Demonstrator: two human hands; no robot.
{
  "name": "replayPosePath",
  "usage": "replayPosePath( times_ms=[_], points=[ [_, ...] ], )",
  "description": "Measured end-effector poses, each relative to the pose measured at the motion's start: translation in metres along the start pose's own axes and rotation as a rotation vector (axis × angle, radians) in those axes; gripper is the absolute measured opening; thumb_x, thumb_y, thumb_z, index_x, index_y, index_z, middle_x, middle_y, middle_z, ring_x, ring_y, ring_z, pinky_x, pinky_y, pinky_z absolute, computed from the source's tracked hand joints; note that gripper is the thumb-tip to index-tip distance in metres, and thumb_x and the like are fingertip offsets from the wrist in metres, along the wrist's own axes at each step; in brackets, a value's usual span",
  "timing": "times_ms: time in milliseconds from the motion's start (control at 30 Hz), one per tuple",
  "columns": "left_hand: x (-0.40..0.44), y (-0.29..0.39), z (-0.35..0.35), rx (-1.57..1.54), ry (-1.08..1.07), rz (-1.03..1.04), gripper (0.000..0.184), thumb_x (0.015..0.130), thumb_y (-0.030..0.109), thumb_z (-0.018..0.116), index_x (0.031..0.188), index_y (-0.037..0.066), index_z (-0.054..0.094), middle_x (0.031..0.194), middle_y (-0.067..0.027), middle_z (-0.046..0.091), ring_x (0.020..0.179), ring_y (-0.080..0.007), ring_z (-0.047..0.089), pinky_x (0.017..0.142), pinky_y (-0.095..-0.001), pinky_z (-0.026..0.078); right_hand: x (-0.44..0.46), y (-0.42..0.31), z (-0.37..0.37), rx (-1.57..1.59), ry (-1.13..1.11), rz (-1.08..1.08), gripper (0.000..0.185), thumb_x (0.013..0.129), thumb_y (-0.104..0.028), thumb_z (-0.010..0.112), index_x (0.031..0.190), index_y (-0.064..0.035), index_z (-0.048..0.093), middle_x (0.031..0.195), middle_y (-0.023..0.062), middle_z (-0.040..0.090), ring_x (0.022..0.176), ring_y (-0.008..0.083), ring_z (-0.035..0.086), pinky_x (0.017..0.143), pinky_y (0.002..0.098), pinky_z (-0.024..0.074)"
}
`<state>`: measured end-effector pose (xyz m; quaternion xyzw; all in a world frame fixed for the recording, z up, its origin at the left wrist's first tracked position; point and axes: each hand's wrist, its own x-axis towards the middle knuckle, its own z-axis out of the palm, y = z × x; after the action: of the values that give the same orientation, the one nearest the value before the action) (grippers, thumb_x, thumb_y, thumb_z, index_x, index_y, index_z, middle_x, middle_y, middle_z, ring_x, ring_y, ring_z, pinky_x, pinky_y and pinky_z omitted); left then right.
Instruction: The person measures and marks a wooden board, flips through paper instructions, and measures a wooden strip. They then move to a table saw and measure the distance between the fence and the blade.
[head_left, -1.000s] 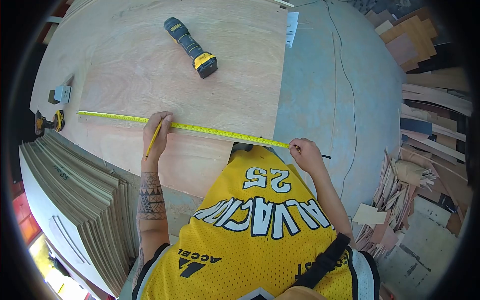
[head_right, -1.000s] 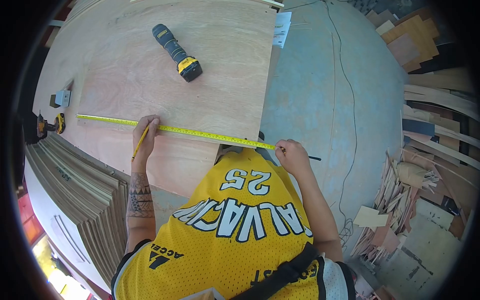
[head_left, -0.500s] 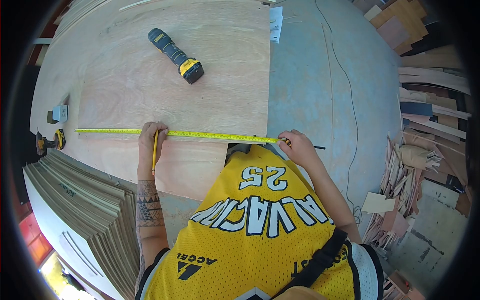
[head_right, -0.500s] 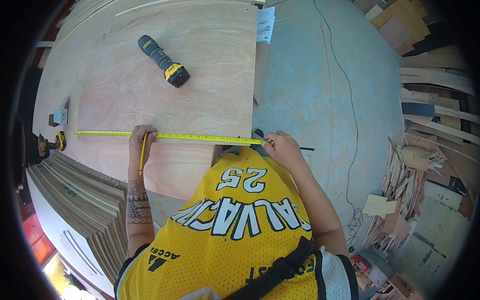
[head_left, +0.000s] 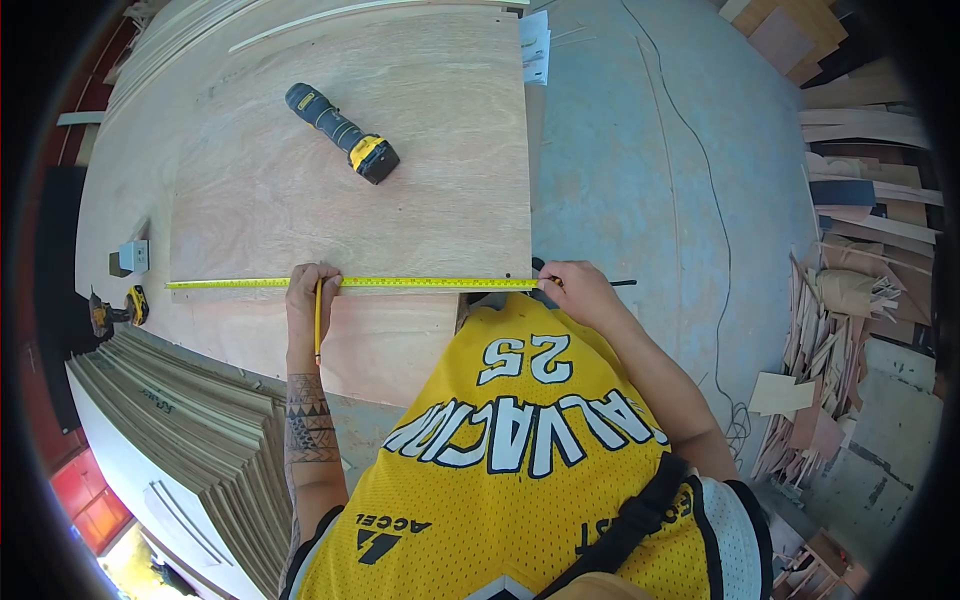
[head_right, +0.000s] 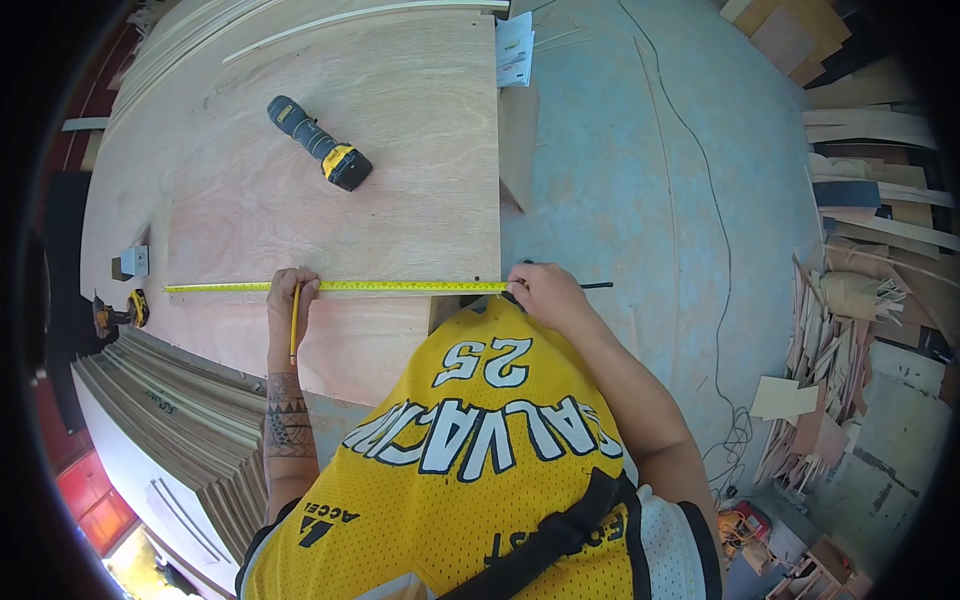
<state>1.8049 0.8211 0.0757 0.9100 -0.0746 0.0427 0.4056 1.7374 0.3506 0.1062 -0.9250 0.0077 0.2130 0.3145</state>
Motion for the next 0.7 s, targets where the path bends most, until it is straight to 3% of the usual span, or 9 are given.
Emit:
replayPosePath(
  times_ms=[233,700],
  points=[
    [0.000,-0.007,0.000,0.010,-0.015,0.009,0.010,0.097,-0.001,0.077,0.106,0.001,0.073,0.106,-0.0123,0.067,0.090,-0.0220,0.069,0.077,-0.0334,0.061,0.010,0.002,0.006,-0.008,0.060,-0.044,0.020,0.101,-0.021,0.066,0.111,-0.0125,0.081,0.108,0.0161,0.081,0.100,0.0400,0.076,0.089,0.0526,0.0591],
    [-0.004,-0.016,0.002,-0.009,0.000,0.021,0.012,0.100,0.003,0.078,0.110,0.001,0.073,0.110,-0.0102,0.066,0.086,-0.0169,0.070,0.076,-0.0317,0.062,0.011,0.001,0.009,-0.046,0.019,0.091,0.021,0.100,-0.023,0.067,0.113,-0.0205,0.083,0.119,0.0129,0.080,0.113,0.0384,0.073,0.098,0.0541,0.0572]
  ],
)
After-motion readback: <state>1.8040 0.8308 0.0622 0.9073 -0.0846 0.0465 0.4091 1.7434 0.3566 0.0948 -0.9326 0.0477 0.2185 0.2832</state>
